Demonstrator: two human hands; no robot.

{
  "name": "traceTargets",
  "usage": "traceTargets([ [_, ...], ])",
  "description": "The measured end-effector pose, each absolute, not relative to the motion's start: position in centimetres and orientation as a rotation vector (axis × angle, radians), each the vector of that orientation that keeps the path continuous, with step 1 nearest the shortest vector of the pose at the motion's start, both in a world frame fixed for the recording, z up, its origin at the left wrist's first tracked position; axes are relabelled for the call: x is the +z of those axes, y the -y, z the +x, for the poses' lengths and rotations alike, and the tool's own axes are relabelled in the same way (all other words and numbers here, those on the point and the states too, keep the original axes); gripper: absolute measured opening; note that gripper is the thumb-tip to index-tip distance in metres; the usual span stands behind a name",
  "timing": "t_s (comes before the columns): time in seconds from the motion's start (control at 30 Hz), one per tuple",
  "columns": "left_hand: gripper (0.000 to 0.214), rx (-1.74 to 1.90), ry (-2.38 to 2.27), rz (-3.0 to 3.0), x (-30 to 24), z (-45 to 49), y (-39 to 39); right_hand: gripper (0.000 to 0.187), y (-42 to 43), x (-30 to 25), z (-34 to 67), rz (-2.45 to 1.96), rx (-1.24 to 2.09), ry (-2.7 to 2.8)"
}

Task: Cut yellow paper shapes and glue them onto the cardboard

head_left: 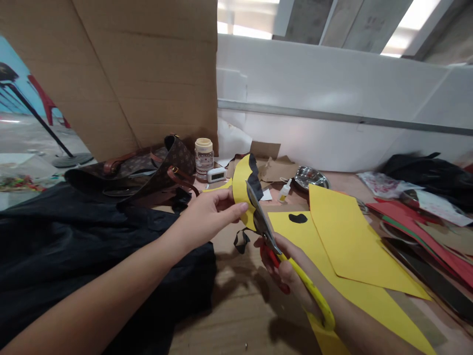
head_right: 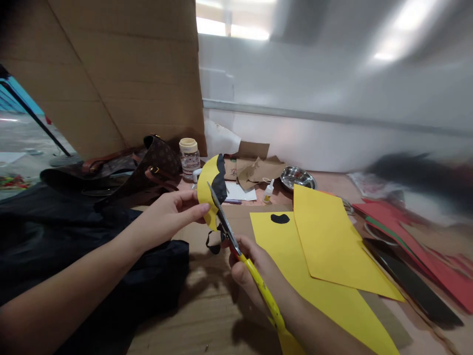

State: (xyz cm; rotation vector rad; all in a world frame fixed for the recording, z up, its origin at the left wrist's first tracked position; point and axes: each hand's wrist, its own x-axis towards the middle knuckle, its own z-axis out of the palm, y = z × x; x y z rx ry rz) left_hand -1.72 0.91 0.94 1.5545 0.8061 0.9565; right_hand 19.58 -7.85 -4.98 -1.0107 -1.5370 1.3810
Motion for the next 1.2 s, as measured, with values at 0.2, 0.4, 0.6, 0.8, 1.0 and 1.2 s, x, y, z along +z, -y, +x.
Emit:
traceTargets([
  [0.2,0.024,1.025,-0.809,1.520,1.04,-1.39,-0.64,0.073,7.92,-5.18,19.49,-0.996,1.409,1.505],
  [0.4,0.018,1.070,-0.776,1.511,0.90,-1.16,-0.66,0.075,7.86,-5.18,19.48,-1.004,1.418,1.490],
  [0.6,0.016,1.065,-0.791,1.555,1.08,-1.18,-0.33,0.074,8.26,-4.82,19.16,-1.046,1.351,1.518],
  [0.8,0.018,1.058,-0.810,1.566,0.89,-1.20,-0.35,0.078,8.06,-5.15,19.29,-1.047,1.319,1.520],
  [1.0,0.023,1.038,-0.830,1.603,0.88,-1.22,-0.36,0.079,8.07,-4.97,19.24,-1.082,1.294,1.534],
  [1.2,0.025,1.036,-0.829,1.611,0.83,-1.21,-0.21,0.079,8.21,-4.84,19.15,-1.107,1.286,1.521],
])
